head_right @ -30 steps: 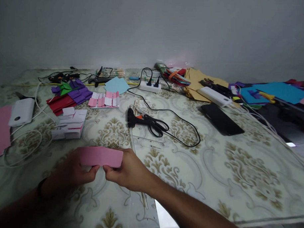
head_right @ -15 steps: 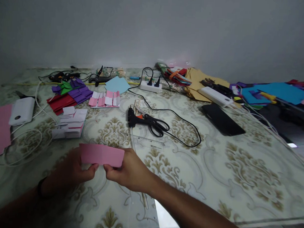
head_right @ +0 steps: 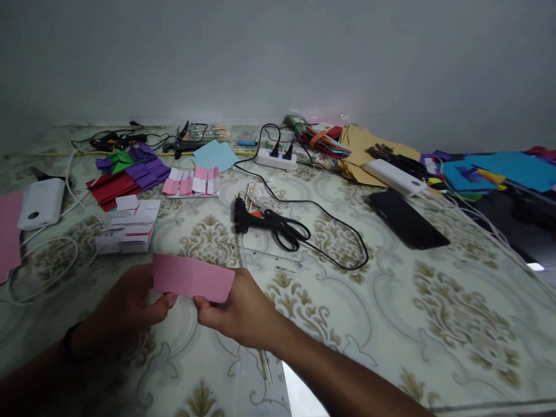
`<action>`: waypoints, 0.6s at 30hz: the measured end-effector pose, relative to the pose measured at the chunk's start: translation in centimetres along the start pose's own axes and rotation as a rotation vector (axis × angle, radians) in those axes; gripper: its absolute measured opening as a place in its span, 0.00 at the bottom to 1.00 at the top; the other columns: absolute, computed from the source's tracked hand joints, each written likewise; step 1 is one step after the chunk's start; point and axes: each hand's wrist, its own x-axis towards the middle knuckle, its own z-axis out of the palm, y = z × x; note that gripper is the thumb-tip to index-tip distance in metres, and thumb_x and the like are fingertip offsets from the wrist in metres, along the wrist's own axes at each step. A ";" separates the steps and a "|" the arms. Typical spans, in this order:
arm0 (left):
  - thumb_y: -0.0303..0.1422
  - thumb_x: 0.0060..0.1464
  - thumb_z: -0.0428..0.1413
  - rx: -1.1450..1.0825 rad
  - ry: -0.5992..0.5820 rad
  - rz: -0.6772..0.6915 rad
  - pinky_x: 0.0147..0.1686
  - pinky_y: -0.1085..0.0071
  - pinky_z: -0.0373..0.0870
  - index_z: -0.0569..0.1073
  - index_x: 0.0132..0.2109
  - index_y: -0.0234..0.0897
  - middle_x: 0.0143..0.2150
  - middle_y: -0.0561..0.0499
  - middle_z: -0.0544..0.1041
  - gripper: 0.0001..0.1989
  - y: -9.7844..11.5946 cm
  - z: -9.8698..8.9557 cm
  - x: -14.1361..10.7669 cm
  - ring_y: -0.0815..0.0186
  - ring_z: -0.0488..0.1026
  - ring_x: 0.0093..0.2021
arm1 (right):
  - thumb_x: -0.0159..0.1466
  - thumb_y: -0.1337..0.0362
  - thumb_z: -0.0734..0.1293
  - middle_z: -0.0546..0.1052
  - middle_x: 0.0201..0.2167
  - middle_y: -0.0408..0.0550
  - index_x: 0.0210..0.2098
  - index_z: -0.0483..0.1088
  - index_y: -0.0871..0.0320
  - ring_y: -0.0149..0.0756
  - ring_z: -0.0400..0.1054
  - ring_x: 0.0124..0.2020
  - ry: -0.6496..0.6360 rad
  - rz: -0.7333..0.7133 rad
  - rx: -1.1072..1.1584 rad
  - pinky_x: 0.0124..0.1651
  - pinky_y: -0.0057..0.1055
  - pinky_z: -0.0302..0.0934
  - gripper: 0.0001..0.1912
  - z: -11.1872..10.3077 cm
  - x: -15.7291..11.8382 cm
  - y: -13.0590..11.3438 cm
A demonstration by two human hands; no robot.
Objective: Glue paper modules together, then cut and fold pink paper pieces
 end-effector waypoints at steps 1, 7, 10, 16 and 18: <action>0.33 0.51 0.56 -0.011 -0.004 -0.001 0.31 0.70 0.64 0.72 0.28 0.39 0.25 0.54 0.74 0.05 0.0 -0.1 0.0 0.65 0.68 0.28 | 0.60 0.64 0.69 0.66 0.24 0.38 0.29 0.66 0.56 0.29 0.58 0.25 0.009 0.006 -0.008 0.28 0.24 0.55 0.07 -0.1 0.0 0.0; 0.32 0.51 0.56 -0.135 -0.008 -0.012 0.33 0.72 0.67 0.74 0.32 0.38 0.28 0.55 0.74 0.03 0.0 -1.1 0.5 0.66 0.69 0.30 | 0.60 0.63 0.69 0.69 0.25 0.40 0.30 0.67 0.56 0.31 0.61 0.27 0.064 0.005 -0.008 0.29 0.26 0.58 0.06 -0.5 0.1 -0.1; 0.33 0.53 0.56 -0.219 0.009 0.002 0.31 0.73 0.66 0.69 0.29 0.39 0.26 0.56 0.70 0.06 0.5 -1.7 0.7 0.68 0.67 0.28 | 0.60 0.64 0.69 0.69 0.25 0.40 0.31 0.68 0.56 0.31 0.61 0.26 0.102 -0.007 -0.026 0.29 0.25 0.57 0.05 -0.8 0.2 -0.2; 0.32 0.53 0.55 -0.262 0.024 -0.013 0.29 0.73 0.65 0.68 0.29 0.39 0.25 0.56 0.70 0.06 1.1 -2.0 0.8 0.69 0.66 0.26 | 0.61 0.65 0.67 0.71 0.24 0.41 0.28 0.67 0.56 0.32 0.63 0.26 0.133 -0.066 -0.075 0.29 0.26 0.57 0.07 -1.4 0.2 -0.4; 0.32 0.53 0.56 -0.246 0.027 -0.003 0.29 0.72 0.65 0.68 0.29 0.40 0.25 0.56 0.70 0.06 0.9 -1.9 0.8 0.68 0.67 0.27 | 0.62 0.64 0.67 0.71 0.23 0.41 0.26 0.66 0.56 0.32 0.63 0.26 0.153 -0.068 -0.082 0.30 0.26 0.57 0.09 -1.4 0.3 -0.5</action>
